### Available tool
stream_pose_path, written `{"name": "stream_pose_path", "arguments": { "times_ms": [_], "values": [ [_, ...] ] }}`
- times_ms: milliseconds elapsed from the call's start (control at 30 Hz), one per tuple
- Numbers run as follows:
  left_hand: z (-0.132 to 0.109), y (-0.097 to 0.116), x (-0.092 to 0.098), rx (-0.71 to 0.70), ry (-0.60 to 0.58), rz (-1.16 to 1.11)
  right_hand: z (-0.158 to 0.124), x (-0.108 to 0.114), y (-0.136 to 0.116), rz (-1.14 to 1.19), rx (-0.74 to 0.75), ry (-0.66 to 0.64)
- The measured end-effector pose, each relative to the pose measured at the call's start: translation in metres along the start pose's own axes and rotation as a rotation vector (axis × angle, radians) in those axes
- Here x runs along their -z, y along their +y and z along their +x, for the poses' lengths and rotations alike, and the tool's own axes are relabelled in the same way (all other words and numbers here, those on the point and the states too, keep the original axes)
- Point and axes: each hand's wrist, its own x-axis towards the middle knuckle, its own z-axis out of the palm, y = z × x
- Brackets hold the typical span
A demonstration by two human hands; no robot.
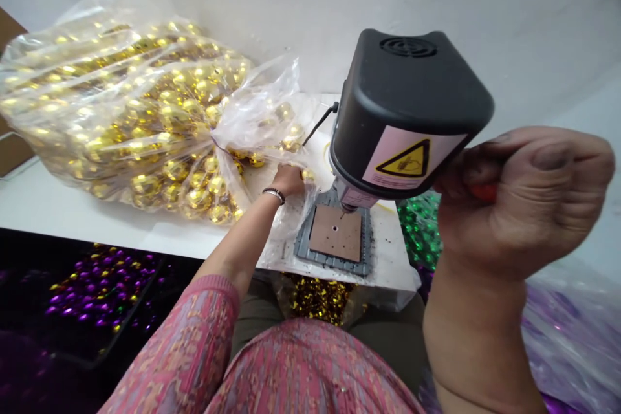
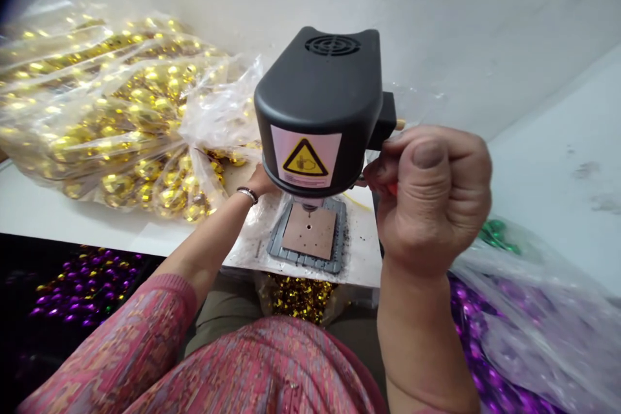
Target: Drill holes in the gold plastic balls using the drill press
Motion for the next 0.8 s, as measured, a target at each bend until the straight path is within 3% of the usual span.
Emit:
{"name": "stream_pose_path", "arguments": {
  "times_ms": [133, 267, 433, 567, 667, 800],
  "values": [
    [-0.031, -0.017, 0.004, 0.035, -0.011, 0.044, -0.002, -0.001, 0.001, 0.011, 0.008, 0.056],
    [-0.075, -0.039, 0.009, -0.044, -0.041, 0.018, -0.004, 0.0, 0.0, -0.014, -0.021, 0.079],
    [-0.116, -0.037, 0.02, -0.041, -0.04, 0.103, -0.005, 0.001, 0.001, 0.055, 0.004, 0.02],
    [-0.124, -0.018, 0.031, -0.089, -0.019, 0.261, -0.004, 0.002, 0.002, 0.093, 0.012, -0.013],
    [-0.123, -0.01, 0.028, -0.144, -0.081, 0.348, -0.002, 0.004, 0.004, 0.094, 0.014, -0.019],
    [-0.124, -0.012, 0.022, -0.094, -0.094, 0.26, -0.002, 0.006, 0.006, 0.052, 0.029, -0.025]
  ]
}}
